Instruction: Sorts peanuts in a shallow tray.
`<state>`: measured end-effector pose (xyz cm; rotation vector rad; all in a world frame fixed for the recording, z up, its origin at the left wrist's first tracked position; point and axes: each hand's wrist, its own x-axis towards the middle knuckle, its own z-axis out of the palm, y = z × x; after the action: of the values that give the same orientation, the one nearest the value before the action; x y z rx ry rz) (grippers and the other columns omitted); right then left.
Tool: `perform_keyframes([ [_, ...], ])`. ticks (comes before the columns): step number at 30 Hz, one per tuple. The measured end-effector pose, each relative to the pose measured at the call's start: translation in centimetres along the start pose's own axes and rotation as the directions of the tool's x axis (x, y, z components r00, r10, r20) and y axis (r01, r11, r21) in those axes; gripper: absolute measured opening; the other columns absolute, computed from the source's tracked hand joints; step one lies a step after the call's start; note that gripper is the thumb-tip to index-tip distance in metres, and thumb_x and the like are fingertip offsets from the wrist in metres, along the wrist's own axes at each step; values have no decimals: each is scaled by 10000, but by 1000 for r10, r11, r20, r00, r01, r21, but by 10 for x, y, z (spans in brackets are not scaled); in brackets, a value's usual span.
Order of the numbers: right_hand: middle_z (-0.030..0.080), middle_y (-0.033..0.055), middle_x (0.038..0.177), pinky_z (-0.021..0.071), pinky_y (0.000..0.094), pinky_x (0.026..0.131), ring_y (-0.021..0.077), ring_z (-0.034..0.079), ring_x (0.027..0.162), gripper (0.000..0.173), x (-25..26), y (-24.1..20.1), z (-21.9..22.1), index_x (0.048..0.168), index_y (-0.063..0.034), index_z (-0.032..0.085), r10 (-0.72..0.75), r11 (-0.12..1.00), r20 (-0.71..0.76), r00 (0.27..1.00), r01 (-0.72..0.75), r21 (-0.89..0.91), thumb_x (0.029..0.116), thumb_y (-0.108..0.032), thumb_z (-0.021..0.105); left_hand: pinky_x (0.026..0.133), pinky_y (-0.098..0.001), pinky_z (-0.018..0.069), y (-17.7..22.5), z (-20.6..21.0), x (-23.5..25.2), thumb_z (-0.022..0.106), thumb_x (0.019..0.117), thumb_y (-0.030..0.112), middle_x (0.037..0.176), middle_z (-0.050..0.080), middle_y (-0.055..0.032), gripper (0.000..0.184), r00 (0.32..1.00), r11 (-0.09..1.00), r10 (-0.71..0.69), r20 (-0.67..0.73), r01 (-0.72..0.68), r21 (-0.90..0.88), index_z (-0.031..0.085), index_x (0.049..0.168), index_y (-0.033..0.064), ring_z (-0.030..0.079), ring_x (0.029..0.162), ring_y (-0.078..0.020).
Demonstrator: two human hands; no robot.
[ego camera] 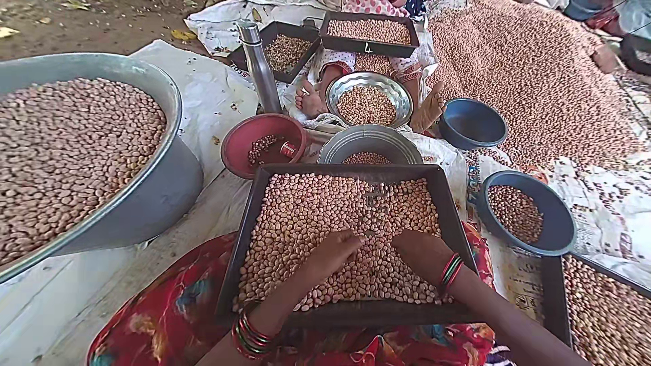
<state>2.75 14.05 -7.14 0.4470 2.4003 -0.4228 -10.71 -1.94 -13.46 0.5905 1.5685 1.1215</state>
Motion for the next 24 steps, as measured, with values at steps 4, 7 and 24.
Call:
perform_keyframes([
  [4, 600, 272, 1359, 480, 646, 974, 471, 607, 1228, 352, -2, -5, 6, 1368, -1, 594, 15, 1000, 205, 979, -9, -30, 1111, -124, 387, 932, -553, 496, 23, 25, 12, 389, 1126, 269, 1110, 673, -239, 397, 975, 742, -102, 196, -57, 668, 593, 1337, 2, 660, 1030, -377],
  [7, 595, 262, 1373, 482, 636, 981, 462, 604, 1240, 354, -4, -3, 11, 1386, -8, 581, 90, 995, 217, 972, -81, -50, 1111, -128, 394, 943, -639, 490, 30, 48, 22, 373, 1124, 224, 1206, 665, -263, 370, 943, 503, -226, 243, -101, 859, 549, 1396, 43, 638, 1155, -463],
  [24, 665, 303, 1265, 451, 542, 1078, 452, 616, 1237, 324, 58, 10, -23, 1255, 92, 673, -123, 931, -569, 813, 293, 218, 1047, -83, 497, 412, -114, 373, 3, -30, 10, 272, 1036, 58, 552, 498, 140, 261, 900, 773, 232, -369, -401, -491, 504, 960, 151, 430, 415, 55],
])
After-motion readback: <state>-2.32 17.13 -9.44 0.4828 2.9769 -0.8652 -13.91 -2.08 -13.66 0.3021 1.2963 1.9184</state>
